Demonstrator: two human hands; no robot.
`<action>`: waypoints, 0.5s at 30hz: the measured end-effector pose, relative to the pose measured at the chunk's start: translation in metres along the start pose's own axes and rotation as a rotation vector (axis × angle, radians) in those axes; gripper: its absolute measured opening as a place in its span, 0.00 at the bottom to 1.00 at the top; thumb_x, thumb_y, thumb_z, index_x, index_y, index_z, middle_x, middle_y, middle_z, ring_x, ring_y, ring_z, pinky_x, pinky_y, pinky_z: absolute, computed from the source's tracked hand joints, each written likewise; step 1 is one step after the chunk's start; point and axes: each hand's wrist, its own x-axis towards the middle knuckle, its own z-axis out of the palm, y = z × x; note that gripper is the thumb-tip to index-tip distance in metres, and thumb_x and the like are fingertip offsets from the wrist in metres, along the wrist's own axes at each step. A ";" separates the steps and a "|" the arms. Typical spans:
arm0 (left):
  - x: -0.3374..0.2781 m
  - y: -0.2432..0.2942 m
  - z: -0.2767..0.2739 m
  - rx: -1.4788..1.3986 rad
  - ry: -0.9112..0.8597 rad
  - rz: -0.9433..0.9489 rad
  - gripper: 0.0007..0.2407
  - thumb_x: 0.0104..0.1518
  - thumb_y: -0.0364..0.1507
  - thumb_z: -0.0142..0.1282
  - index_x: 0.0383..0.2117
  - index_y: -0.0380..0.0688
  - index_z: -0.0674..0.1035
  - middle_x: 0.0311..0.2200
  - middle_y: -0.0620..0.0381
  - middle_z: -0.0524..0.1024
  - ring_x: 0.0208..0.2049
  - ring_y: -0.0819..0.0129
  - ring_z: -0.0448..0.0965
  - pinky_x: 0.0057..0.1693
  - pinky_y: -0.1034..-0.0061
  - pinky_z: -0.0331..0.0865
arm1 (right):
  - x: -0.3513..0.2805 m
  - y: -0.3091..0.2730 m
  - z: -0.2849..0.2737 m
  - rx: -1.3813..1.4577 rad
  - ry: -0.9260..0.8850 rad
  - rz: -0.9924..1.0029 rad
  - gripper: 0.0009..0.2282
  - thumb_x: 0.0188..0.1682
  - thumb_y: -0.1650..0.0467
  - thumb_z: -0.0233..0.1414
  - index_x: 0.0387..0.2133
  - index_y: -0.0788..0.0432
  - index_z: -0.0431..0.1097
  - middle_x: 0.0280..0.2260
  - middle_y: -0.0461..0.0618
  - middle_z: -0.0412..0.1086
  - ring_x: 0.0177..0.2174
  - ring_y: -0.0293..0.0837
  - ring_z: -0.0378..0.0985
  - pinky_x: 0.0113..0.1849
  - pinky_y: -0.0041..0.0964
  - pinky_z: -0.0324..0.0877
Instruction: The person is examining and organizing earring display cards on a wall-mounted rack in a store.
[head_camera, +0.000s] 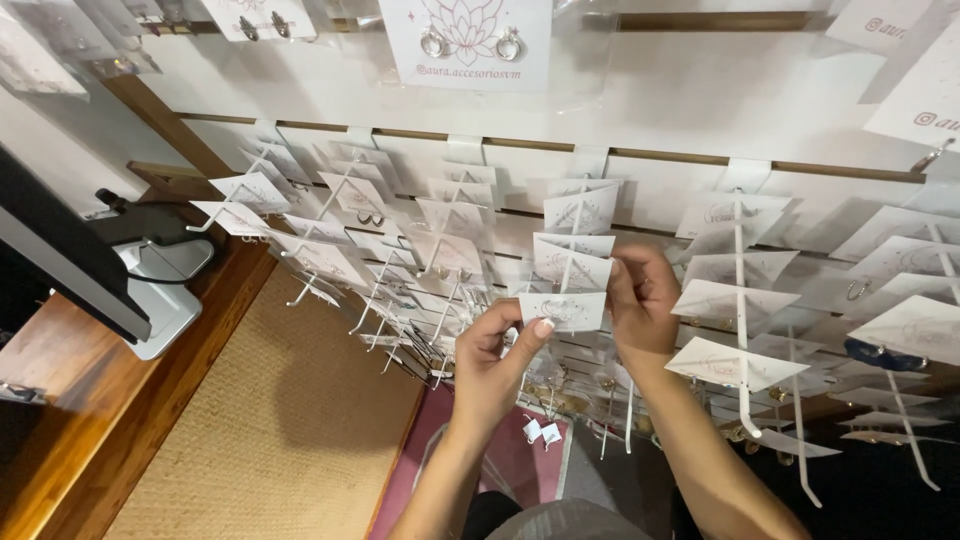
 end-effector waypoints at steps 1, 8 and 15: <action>0.001 0.001 0.000 0.000 0.000 0.000 0.03 0.55 0.21 0.66 0.31 0.33 0.84 0.28 0.53 0.79 0.32 0.74 0.69 0.43 0.74 0.68 | 0.002 -0.001 0.001 0.000 0.000 0.000 0.04 0.58 0.74 0.48 0.38 0.62 0.70 0.11 0.44 0.59 0.12 0.33 0.60 0.20 0.25 0.60; 0.000 0.007 0.003 -0.006 0.001 -0.007 0.03 0.54 0.21 0.67 0.29 0.33 0.83 0.26 0.53 0.78 0.31 0.74 0.69 0.43 0.75 0.68 | 0.009 -0.011 0.013 -0.048 0.124 0.017 0.01 0.59 0.74 0.51 0.40 0.58 0.70 0.16 0.41 0.63 0.17 0.30 0.58 0.23 0.25 0.60; -0.005 -0.007 -0.008 0.005 0.013 -0.028 0.05 0.51 0.21 0.69 0.30 0.33 0.84 0.27 0.53 0.79 0.32 0.72 0.70 0.44 0.74 0.68 | -0.014 0.011 0.002 0.109 0.100 0.037 0.12 0.58 0.60 0.47 0.44 0.57 0.61 0.14 0.41 0.56 0.14 0.31 0.56 0.20 0.22 0.53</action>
